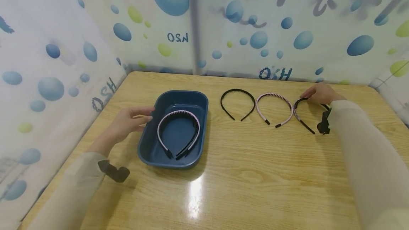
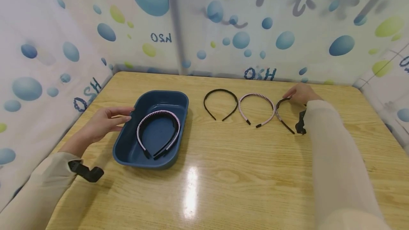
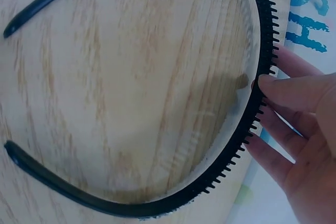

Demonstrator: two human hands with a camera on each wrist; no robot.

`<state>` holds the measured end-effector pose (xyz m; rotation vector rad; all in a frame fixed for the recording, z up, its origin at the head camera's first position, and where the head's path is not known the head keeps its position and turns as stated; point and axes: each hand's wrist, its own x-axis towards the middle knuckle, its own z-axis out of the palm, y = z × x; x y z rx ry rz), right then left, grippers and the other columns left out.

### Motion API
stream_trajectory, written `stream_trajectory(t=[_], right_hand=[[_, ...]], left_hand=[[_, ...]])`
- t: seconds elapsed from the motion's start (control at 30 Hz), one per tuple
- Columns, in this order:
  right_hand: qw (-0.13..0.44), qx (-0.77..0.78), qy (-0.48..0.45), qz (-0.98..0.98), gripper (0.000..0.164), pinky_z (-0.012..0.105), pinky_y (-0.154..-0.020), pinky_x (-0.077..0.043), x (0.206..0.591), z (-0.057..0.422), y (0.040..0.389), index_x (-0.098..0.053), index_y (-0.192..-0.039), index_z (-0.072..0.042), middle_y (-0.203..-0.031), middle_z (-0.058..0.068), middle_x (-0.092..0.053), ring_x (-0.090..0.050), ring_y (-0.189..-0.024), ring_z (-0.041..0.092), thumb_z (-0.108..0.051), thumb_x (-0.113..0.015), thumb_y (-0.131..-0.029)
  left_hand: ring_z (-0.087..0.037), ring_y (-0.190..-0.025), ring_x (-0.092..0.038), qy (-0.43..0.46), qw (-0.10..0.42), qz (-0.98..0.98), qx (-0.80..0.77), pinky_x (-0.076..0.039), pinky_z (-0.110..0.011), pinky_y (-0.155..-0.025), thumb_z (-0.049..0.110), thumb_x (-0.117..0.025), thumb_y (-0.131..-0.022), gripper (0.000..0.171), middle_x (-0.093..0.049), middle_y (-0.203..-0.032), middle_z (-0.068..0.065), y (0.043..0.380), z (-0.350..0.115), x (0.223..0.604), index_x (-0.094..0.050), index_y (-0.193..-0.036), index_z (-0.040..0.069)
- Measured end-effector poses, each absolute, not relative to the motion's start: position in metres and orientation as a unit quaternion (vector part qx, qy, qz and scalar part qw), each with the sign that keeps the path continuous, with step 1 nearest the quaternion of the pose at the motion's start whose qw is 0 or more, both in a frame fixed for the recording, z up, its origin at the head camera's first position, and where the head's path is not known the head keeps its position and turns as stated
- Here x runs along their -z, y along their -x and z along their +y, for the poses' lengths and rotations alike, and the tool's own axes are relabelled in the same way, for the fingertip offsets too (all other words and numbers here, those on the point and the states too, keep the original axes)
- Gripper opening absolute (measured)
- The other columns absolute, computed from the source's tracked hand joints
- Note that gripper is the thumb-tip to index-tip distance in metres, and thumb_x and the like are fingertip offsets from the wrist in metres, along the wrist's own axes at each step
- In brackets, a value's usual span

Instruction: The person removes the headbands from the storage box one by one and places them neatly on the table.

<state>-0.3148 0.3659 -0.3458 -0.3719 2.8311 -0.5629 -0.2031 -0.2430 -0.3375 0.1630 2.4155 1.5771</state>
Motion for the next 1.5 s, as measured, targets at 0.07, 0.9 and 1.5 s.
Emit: stream_trajectory(t=[0.07,0.9,1.5], right_hand=[[0.113,0.192,0.127,0.967,0.025,0.056,-0.078,-0.044,0.346,0.367,0.314,-0.065,-0.103,0.007,-0.102,0.032,-0.059,-0.05,-0.096,0.049,0.007,-0.052,-0.082],[0.102,0.212,0.138,0.962,0.024,0.055,-0.078,-0.046,0.341,0.374,0.306,-0.059,-0.109,0.012,-0.109,0.036,-0.054,-0.049,-0.1,0.05,0.006,-0.051,-0.088],[0.118,0.233,0.182,0.948,0.028,0.057,-0.083,-0.043,0.307,0.338,0.297,-0.057,-0.117,0.009,-0.116,0.035,-0.051,-0.049,-0.103,0.048,-0.004,-0.053,-0.092]], left_hand=[[-0.03,-0.118,-0.044,-0.057,0.126,0.829,-0.541,-0.051,-0.031,-0.08,0.012,-0.059,-0.091,0.044,-0.042,-0.136,-0.018,0.204,-0.242,0.337,-0.047,-0.131,-0.004],[-0.022,-0.115,-0.048,-0.066,0.126,0.828,-0.543,-0.051,-0.03,-0.079,0.012,-0.059,-0.091,0.045,-0.043,-0.135,-0.018,0.206,-0.239,0.336,-0.047,-0.131,-0.004],[-0.016,-0.112,-0.05,-0.063,0.126,0.827,-0.545,-0.051,-0.03,-0.08,0.013,-0.058,-0.091,0.046,-0.041,-0.137,-0.019,0.203,-0.243,0.339,-0.045,-0.132,-0.004]])
